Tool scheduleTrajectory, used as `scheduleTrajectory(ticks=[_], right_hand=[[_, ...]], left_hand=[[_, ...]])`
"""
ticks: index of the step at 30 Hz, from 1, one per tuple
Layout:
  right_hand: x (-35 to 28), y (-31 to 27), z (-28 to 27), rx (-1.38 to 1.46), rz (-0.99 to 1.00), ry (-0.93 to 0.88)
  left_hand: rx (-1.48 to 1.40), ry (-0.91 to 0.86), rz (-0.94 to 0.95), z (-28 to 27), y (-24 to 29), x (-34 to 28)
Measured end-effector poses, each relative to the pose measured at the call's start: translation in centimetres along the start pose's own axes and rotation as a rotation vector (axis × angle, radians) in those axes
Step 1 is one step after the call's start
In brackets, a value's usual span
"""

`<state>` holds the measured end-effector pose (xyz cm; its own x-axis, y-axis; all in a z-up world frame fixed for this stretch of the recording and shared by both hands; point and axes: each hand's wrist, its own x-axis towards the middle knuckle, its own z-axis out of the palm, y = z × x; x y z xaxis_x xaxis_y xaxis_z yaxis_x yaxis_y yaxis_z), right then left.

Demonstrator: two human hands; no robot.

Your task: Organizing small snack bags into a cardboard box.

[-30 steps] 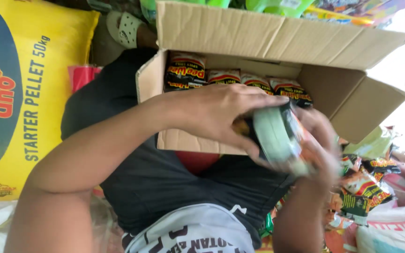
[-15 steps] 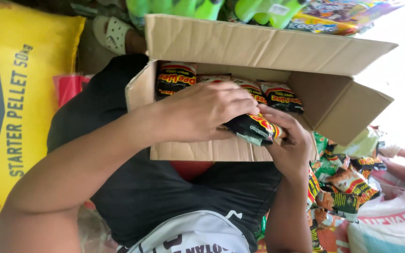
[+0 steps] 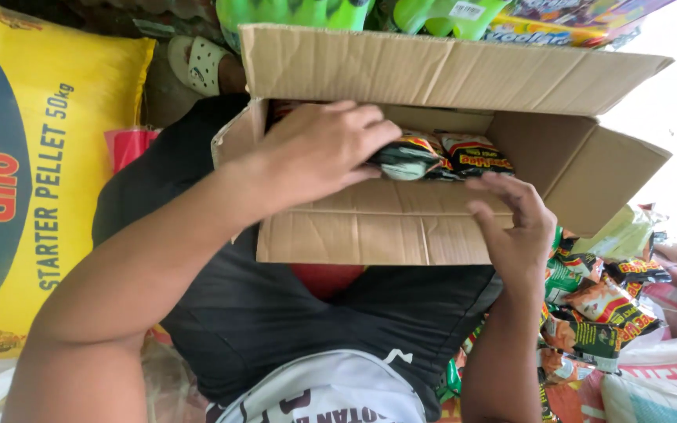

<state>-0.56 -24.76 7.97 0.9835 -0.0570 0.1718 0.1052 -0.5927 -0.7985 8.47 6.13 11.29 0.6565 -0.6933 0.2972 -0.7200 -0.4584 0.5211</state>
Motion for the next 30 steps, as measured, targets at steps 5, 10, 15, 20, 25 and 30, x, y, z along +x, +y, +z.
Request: scheduleTrajectory(ticks=[5, 10, 15, 20, 25, 30], right_hand=[[1.6, -7.5, 0.7, -0.205, -0.261, -0.214], [4.3, -7.2, 2.6, -0.391, -0.236, -0.432], [5.7, -7.7, 4.2, -0.5, -0.123, -0.622], [6.8, -6.0, 5.1, -0.484, -0.21, -0.527], [7.3, -4.5, 5.8, -0.387, -0.291, -0.458], [8.4, -1.1, 7.6, -0.311, -0.269, -0.435]], left_hand=[[0.226, 0.091, 0.092, 3.4, 1.2, 0.5], [0.225, 0.018, 0.011, 5.0, 0.7, 0.2], [0.254, -0.03, -0.083, 6.1, -0.1, 0.2], [0.027, -0.074, -0.271, 7.4, -1.2, 0.5], [0.0, -0.223, -0.434, 4.9, -3.1, 1.1], [0.046, -0.472, -0.667, 4.2, -5.3, -0.3]])
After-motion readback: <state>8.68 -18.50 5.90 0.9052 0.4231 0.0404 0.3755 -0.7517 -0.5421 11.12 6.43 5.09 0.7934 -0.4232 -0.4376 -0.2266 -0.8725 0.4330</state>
